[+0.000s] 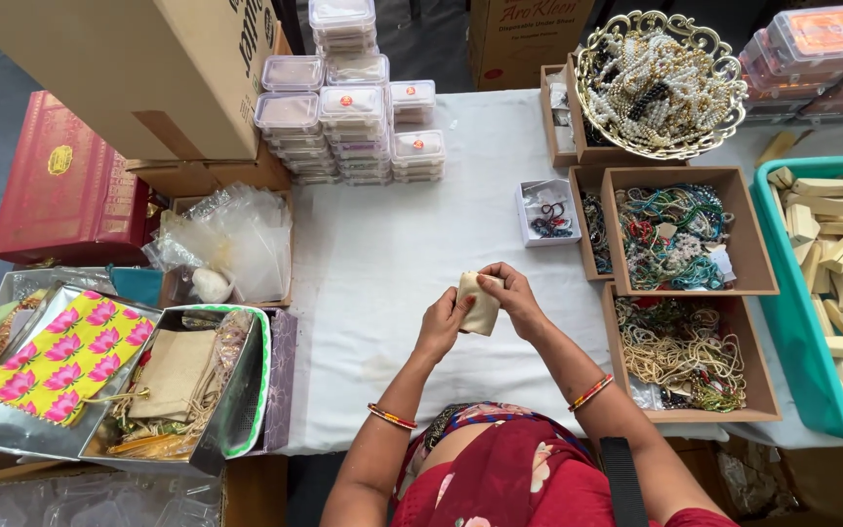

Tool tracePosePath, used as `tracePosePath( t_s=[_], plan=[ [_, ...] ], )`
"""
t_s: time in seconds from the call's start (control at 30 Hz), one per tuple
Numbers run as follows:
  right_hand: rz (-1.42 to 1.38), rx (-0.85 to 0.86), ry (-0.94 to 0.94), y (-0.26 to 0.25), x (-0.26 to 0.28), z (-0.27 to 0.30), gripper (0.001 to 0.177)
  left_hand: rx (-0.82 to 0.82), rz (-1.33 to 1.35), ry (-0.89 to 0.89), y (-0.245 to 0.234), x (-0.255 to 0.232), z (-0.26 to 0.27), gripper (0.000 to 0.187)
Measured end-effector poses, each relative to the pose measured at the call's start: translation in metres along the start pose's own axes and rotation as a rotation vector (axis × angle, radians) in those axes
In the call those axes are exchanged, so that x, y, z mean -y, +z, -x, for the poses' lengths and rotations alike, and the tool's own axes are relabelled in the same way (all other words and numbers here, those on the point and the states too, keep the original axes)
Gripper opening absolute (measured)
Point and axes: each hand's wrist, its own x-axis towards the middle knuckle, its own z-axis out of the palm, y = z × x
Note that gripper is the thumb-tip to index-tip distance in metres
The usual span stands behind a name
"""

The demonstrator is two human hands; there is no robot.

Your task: The person places a small dark object into a beige cloth pouch, ties the pouch closed, and puts it into a clear plastic container. They then pick up a blue beaded necklace, straighten it on the table, coil it, place it into a small plastic bag, and put the bag into another beige pouch before placing it in a plastic container.

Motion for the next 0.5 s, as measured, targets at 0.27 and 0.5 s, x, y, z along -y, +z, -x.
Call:
tracePosePath(
  t_s=[0.27,0.5],
  plan=[
    [-0.117,0.024,0.095,-0.006,-0.007,-0.001,0.02,0.299,0.429,0.037,-0.012,0.017,0.0,0.035],
    [-0.187,0.051,0.142,0.021,0.028,0.023,0.046,0.026,0.534,0.021,-0.008,-0.009,0.01,0.038]
  ],
)
